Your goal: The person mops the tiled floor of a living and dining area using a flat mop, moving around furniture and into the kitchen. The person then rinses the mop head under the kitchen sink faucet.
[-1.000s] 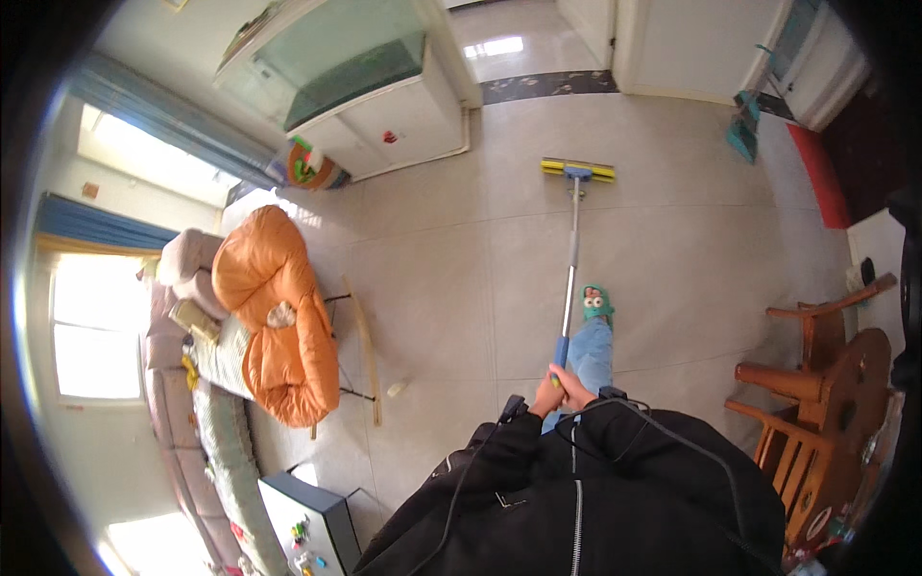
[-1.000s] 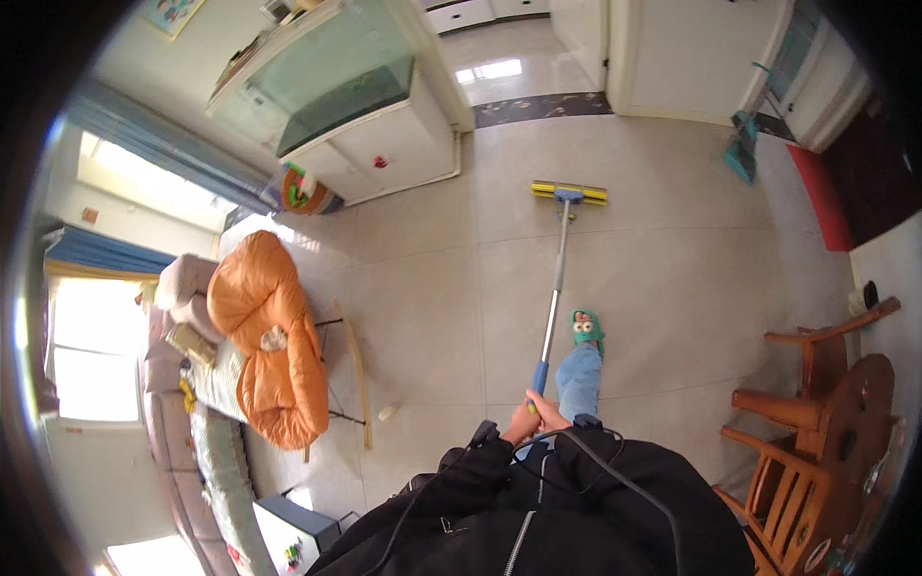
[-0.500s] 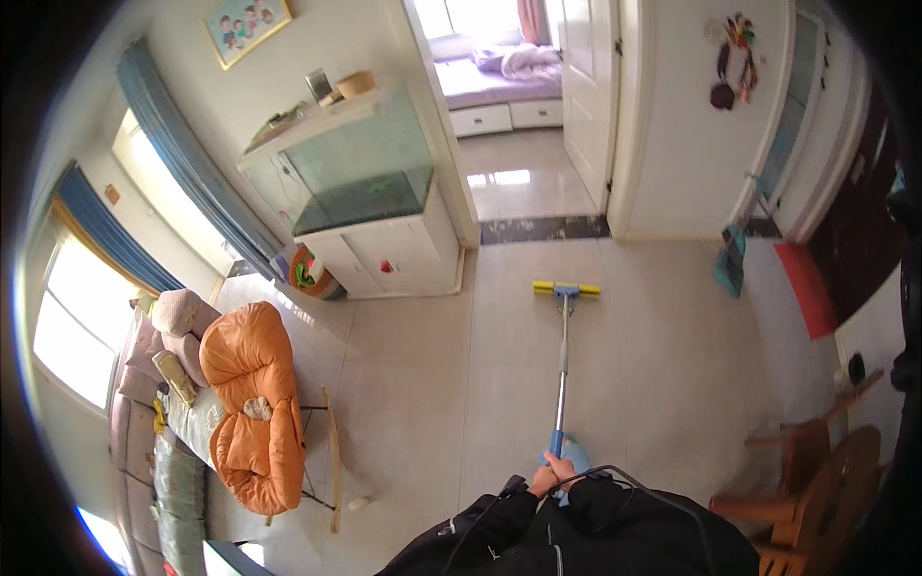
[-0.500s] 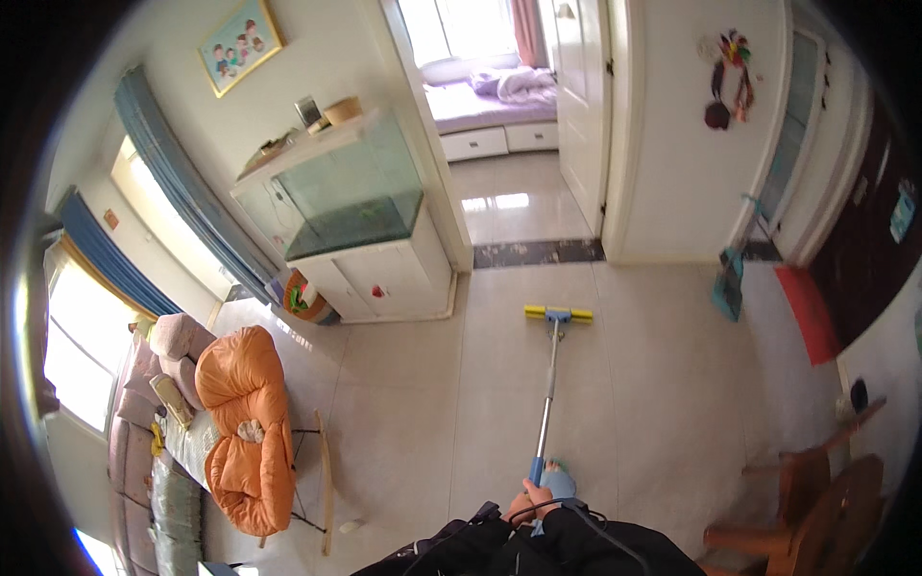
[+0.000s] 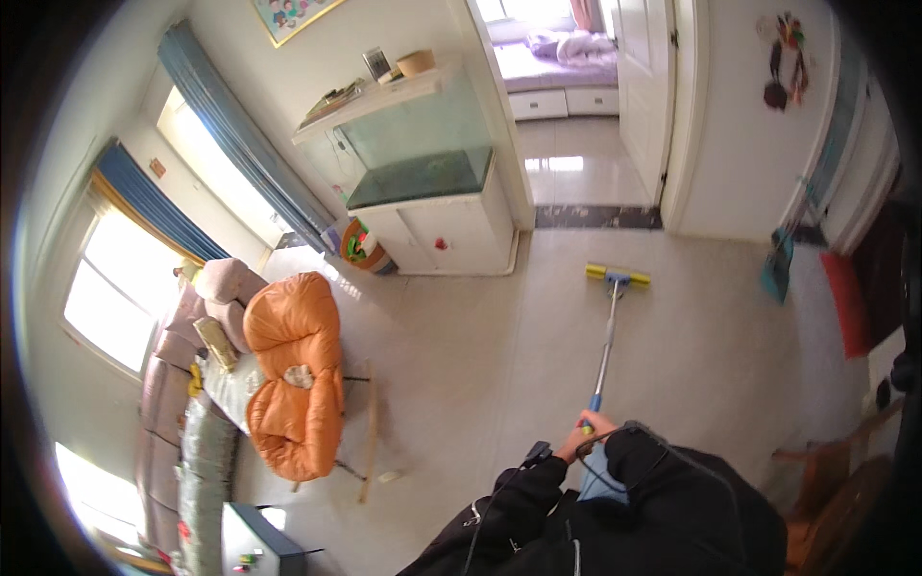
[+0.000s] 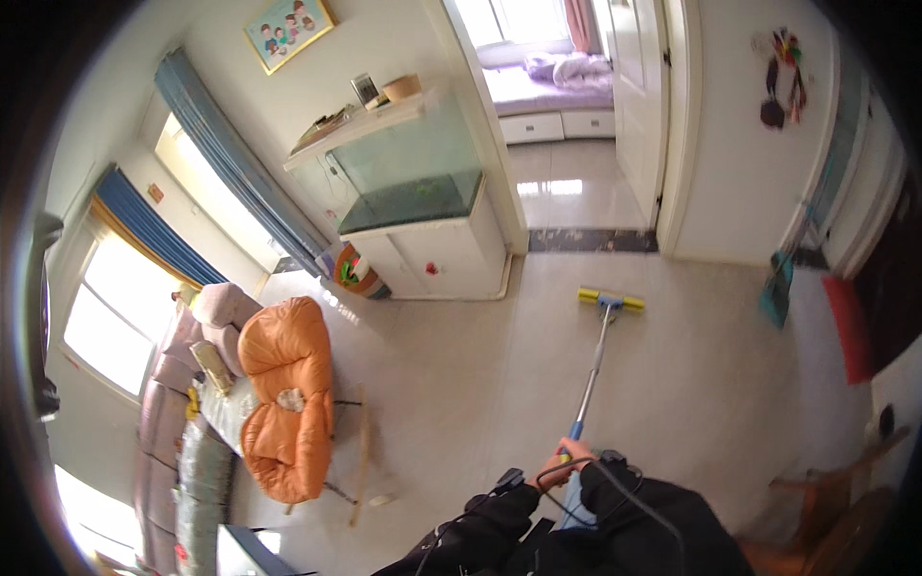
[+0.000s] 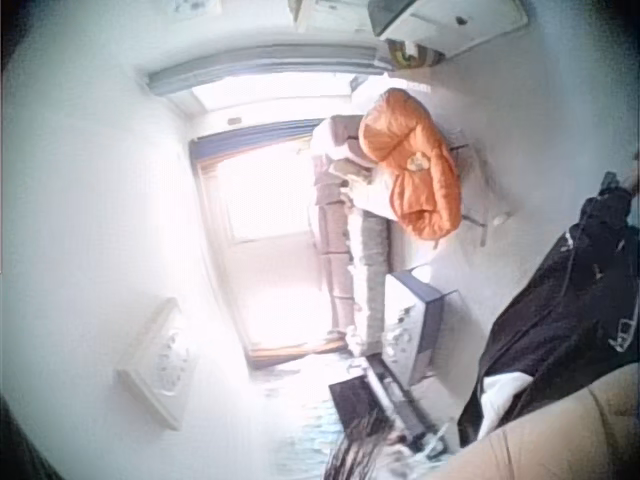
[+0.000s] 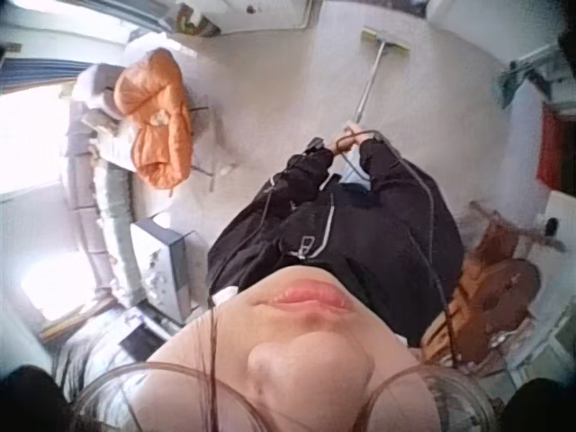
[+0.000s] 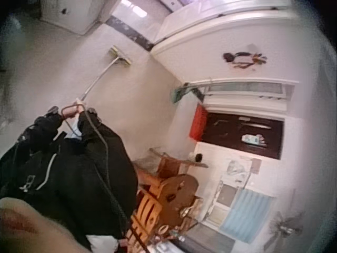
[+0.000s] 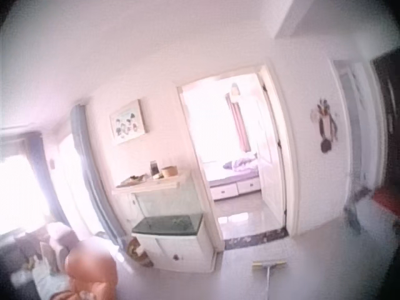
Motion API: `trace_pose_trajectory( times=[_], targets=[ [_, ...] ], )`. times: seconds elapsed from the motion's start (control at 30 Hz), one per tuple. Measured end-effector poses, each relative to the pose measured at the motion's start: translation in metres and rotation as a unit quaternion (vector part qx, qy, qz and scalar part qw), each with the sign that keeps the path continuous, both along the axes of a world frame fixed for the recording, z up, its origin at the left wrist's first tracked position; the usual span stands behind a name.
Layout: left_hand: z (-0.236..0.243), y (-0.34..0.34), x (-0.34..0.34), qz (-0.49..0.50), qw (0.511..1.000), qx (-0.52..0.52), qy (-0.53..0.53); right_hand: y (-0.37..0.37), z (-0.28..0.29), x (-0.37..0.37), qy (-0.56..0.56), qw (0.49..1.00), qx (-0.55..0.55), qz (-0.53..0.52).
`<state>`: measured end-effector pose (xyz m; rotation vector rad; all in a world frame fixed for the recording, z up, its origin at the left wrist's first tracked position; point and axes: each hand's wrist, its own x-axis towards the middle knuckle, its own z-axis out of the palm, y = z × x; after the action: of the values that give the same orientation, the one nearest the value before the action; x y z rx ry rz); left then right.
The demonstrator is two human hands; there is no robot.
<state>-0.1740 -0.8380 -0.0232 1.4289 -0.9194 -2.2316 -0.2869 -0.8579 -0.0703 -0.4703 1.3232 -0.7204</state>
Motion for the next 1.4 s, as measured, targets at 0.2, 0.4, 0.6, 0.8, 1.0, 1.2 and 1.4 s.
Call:
trace_pose_trajectory(
  times=[0.2, 0.4, 0.6, 0.8, 1.0, 1.2, 1.4],
  targets=[
    [0.017, 0.125, 0.111, -0.117, 0.988, 0.044, -0.095, 0.116, 0.0, 0.128, 0.063, 0.979, 0.068, -0.184],
    [-0.025, 0.18, 0.144, -0.162, 0.977, -0.077, -0.113, 0.168, 0.023, 0.161, 0.077, 0.971, 0.052, -0.22],
    [-0.048, 0.141, 0.093, -0.274, 0.925, -0.181, -0.192, 0.144, 0.011, 0.102, 0.204, 0.978, 0.02, -0.047],
    [-0.057, 0.008, -0.049, -0.243, 0.941, -0.187, -0.145, 0.047, -0.024, -0.022, 0.294, 0.956, -0.004, 0.017],
    [-0.042, -0.142, -0.196, -0.196, 0.967, -0.131, -0.102, -0.117, -0.014, -0.189, 0.32, 0.927, -0.133, 0.145],
    [0.008, -0.158, -0.187, -0.171, 0.981, -0.058, -0.078, -0.188, 0.046, -0.199, 0.199, 0.979, 0.034, -0.012],
    [0.041, -0.123, -0.124, -0.167, 0.984, -0.029, -0.046, -0.155, 0.055, -0.126, 0.193, 0.978, 0.026, -0.069]
  ],
)
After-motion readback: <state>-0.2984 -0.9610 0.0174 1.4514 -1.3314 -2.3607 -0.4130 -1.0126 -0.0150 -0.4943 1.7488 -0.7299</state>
